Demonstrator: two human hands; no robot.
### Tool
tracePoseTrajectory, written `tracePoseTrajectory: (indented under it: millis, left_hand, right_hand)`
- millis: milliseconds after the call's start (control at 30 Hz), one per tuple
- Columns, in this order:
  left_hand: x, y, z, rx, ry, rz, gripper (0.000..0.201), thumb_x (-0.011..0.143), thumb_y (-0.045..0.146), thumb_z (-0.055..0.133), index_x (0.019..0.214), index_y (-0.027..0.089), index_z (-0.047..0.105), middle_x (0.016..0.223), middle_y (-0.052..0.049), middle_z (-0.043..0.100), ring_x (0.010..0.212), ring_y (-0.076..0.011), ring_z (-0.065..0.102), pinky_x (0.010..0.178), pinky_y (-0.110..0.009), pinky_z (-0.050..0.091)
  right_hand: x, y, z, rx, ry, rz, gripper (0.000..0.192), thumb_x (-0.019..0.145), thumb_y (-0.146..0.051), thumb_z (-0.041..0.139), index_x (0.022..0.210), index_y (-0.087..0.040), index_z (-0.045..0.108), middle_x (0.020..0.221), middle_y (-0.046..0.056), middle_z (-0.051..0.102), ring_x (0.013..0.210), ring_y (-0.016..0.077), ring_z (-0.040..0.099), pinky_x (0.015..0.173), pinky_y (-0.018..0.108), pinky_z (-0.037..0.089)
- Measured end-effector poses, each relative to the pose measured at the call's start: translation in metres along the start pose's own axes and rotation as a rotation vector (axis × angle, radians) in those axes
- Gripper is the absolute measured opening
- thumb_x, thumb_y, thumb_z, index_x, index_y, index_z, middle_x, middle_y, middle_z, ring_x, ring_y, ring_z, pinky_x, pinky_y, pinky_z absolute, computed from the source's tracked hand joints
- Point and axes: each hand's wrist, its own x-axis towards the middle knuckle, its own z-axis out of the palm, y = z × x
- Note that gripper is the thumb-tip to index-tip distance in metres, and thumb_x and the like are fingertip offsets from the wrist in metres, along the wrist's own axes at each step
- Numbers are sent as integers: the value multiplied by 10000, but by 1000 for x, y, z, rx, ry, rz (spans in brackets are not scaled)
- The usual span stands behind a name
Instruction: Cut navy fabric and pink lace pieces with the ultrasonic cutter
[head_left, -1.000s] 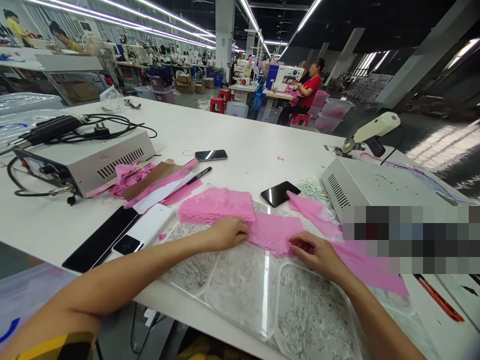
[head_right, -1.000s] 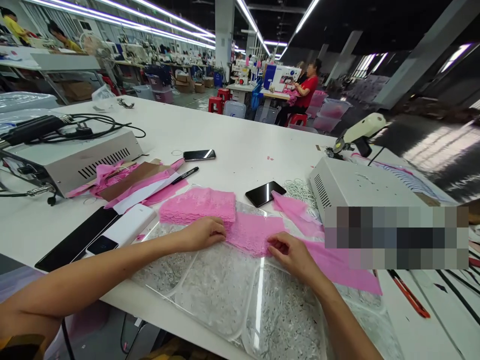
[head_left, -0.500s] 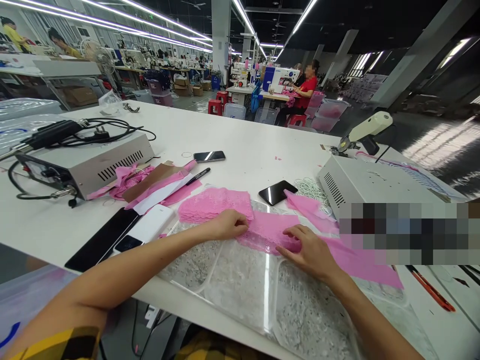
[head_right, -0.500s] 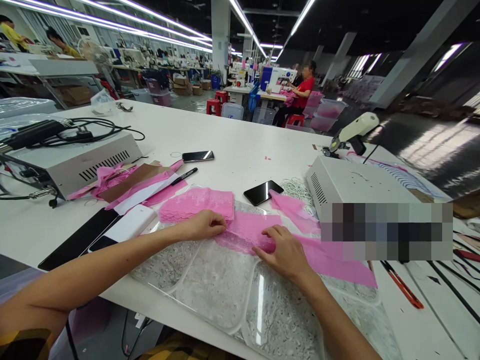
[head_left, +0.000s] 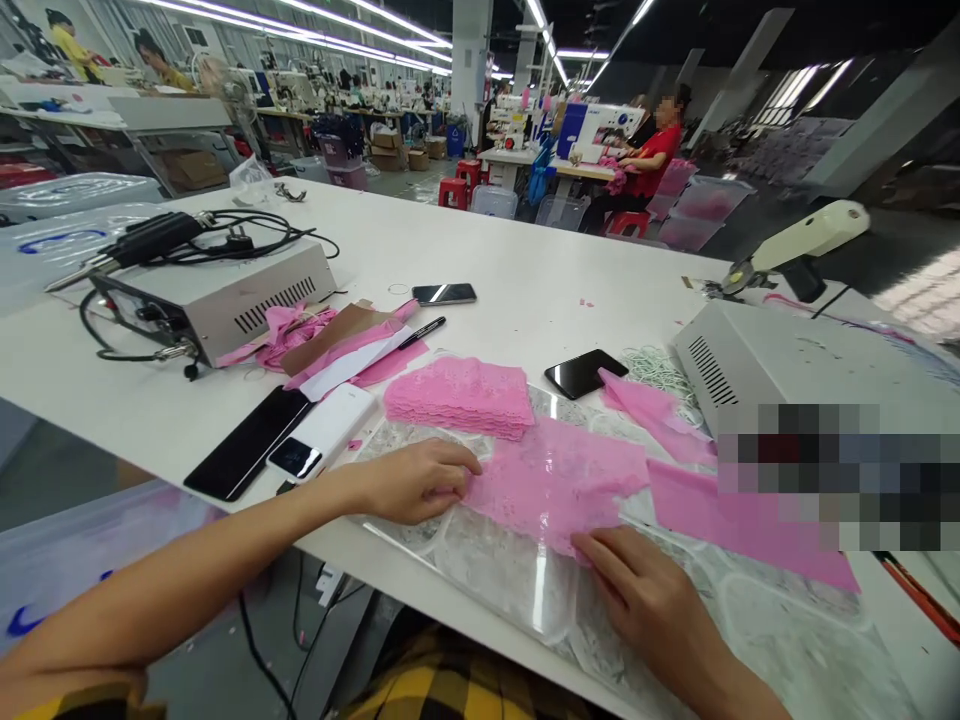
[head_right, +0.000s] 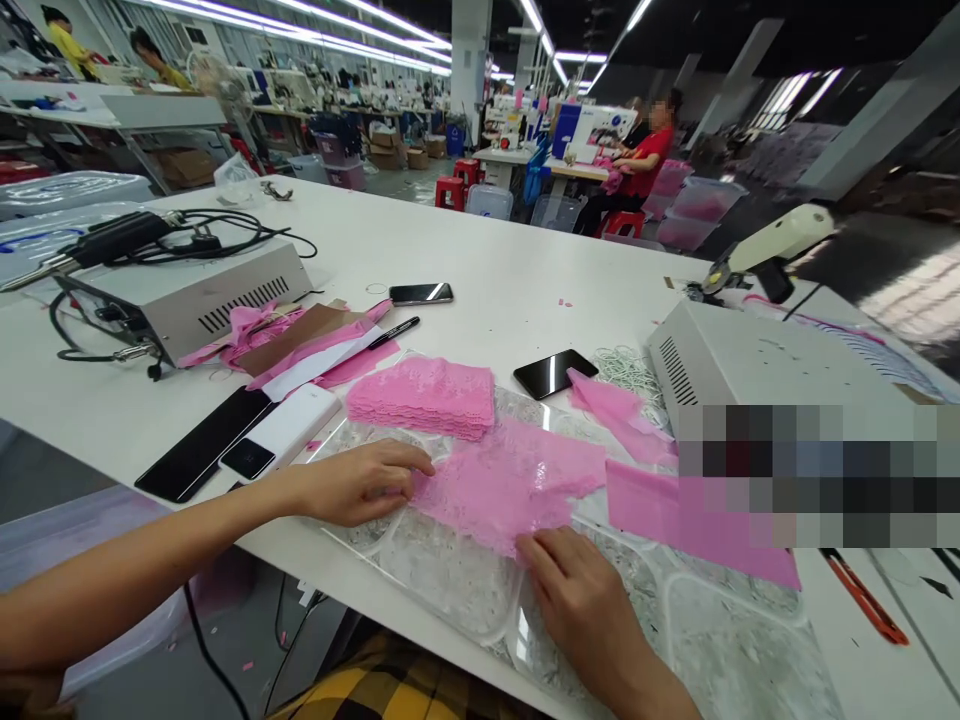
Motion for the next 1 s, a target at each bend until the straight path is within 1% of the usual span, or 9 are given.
tracePoseTrajectory:
  millis: [133, 233, 367, 433, 567, 667, 733, 833, 1000]
  left_hand:
    - [-28, 10, 1, 97, -76, -16, 210, 844, 90, 469, 760, 202, 627, 1229, -97, 639, 1144, -234, 594, 998, -380, 455]
    - [-37, 15, -2, 98, -57, -15, 176, 790, 85, 508, 718, 205, 615, 1141, -84, 673, 1068, -229, 627, 997, -386, 446]
    - [-25, 19, 0, 154, 22, -1, 147, 828, 143, 527, 821, 203, 661, 1087, -82, 691, 1000, -216, 642, 944, -367, 464]
    - [-13, 21, 8, 227, 32, 36, 169, 883, 197, 517, 946, 184, 673, 1173, -106, 665, 1071, -233, 620, 966, -379, 451]
    - [3, 23, 30, 322, -9, 114, 231, 931, 307, 529, 1068, 168, 654, 1223, -120, 645, 1132, -256, 598, 1045, -432, 393]
    - [2, 19, 37, 303, -2, 100, 227, 944, 319, 523, 1058, 178, 661, 1189, -100, 662, 1088, -244, 619, 1050, -439, 382]
    - [1, 17, 36, 255, 13, 89, 228, 953, 320, 511, 1053, 192, 671, 1173, -89, 672, 1095, -237, 615, 1042, -426, 391]
    - [12, 21, 31, 148, 56, 17, 282, 956, 380, 507, 1093, 196, 672, 1176, -96, 671, 1107, -233, 610, 990, -391, 440]
    - [72, 44, 36, 3, 162, -261, 502, 856, 575, 588, 1157, 176, 631, 1190, -104, 653, 1091, -265, 608, 936, -409, 480]
  right_hand:
    - [3, -26, 1, 85, -55, -94, 289, 875, -63, 457, 1034, -213, 647, 869, 51, 688, 784, 166, 639, 694, 277, 545]
    - [11, -25, -4, 229, -151, -66, 282, 866, -89, 461, 1037, -215, 646, 877, 57, 679, 782, 163, 637, 678, 272, 541]
    - [40, -8, 2, 331, -169, 167, 199, 907, -186, 462, 926, -216, 658, 850, 57, 668, 725, 153, 625, 619, 264, 504]
    - [63, -3, 17, 331, -272, 360, 166, 899, -246, 492, 877, -204, 652, 822, 55, 662, 695, 165, 609, 589, 279, 471]
    - [103, -5, 54, 316, -298, 446, 79, 772, -218, 656, 842, -190, 633, 852, 64, 667, 770, 205, 609, 650, 304, 449]
    - [117, -1, 66, 352, -262, 508, 74, 766, -123, 596, 734, -189, 605, 800, 48, 664, 736, 179, 602, 657, 289, 441]
    - [119, 7, 61, 410, -217, 559, 109, 791, -135, 561, 704, -195, 590, 723, 19, 648, 672, 152, 590, 623, 268, 441]
    - [119, 22, 38, 522, -115, 647, 140, 828, -236, 535, 700, -197, 578, 634, -5, 617, 580, 134, 574, 540, 247, 448]
    - [128, 44, -3, 637, 144, 758, 240, 797, -416, 545, 704, -194, 551, 568, -7, 590, 475, 131, 545, 457, 259, 465]
